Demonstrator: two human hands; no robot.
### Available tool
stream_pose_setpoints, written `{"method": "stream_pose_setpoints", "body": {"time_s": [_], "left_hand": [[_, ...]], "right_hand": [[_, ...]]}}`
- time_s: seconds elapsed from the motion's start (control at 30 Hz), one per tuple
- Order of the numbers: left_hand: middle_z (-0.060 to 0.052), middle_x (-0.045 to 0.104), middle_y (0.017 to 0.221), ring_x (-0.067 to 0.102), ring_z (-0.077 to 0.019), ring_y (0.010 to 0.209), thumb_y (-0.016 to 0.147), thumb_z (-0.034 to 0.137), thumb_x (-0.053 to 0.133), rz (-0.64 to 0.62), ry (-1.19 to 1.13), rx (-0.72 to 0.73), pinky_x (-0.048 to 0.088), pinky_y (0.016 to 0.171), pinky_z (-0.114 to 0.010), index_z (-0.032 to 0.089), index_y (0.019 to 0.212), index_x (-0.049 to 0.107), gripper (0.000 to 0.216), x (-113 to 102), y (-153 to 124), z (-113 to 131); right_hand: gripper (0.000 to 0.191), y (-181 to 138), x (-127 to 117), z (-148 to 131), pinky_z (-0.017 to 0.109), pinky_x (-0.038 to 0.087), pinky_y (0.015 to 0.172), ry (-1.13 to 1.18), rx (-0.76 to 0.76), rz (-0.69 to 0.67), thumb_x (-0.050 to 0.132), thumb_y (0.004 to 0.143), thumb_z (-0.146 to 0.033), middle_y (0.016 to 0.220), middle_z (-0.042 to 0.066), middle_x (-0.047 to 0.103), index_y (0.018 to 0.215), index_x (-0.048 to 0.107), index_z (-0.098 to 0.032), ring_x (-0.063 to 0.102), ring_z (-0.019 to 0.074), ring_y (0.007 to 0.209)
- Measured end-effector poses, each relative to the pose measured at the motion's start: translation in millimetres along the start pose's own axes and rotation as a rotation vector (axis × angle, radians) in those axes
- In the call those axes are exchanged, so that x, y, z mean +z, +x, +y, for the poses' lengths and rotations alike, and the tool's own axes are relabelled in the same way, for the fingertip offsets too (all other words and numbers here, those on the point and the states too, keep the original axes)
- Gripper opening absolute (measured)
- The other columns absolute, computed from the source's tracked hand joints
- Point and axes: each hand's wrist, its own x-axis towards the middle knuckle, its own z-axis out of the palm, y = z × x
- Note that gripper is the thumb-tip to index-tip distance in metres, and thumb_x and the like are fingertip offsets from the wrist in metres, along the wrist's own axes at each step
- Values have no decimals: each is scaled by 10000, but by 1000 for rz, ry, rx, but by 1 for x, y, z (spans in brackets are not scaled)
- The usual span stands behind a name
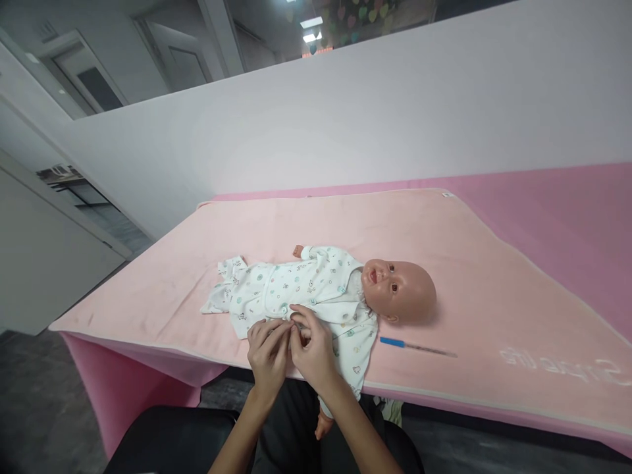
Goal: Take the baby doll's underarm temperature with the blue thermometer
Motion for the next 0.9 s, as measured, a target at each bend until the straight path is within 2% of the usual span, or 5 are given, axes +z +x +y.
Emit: {"method": "stream_pose_setpoints", "body": {"time_s": [0.5,0.6,0.7,0.77,0.9], "left_hand": [[-42,606,868,549,-164,842,815,143,490,8,70,-61,429,766,-333,216,928,640,201,-5,2,-4],[-49,579,905,543,-177,894,793,118,478,117,70,-170,445,779,-334,203,828,641,188,-16,17,-23],[-52,573,897,529,-186,921,769,79,449,216,63,-232,447,776,-325,190,753,621,206,-23,45,-30],[-51,570,897,533,-177,918,785,108,452,114,-22,-175,457,760,-299,190,778,615,183,-19,64,-23],[-39,582,983,553,-160,908,806,227,508,-521,-142,58,460,758,-268,225,1021,580,227,6,88,4]], "right_hand": [[271,-5,-8,-15,196,441,400,-31,65,31,445,835,-283,959,97,653,1074,517,-178,526,75,437],[276,-25,-29,-17,214,436,386,-105,47,117,430,851,-301,987,110,654,1087,502,-178,511,81,412],[238,-47,-72,-9,250,505,534,-446,-25,346,429,851,-285,895,93,677,1024,550,-176,605,137,555],[230,-57,-110,1,296,514,658,-840,-84,519,438,837,-262,819,86,685,976,598,-173,642,186,683],[312,-65,-181,28,442,437,875,-1344,-196,483,348,836,-202,1058,163,629,955,621,-111,565,287,1028]]}}
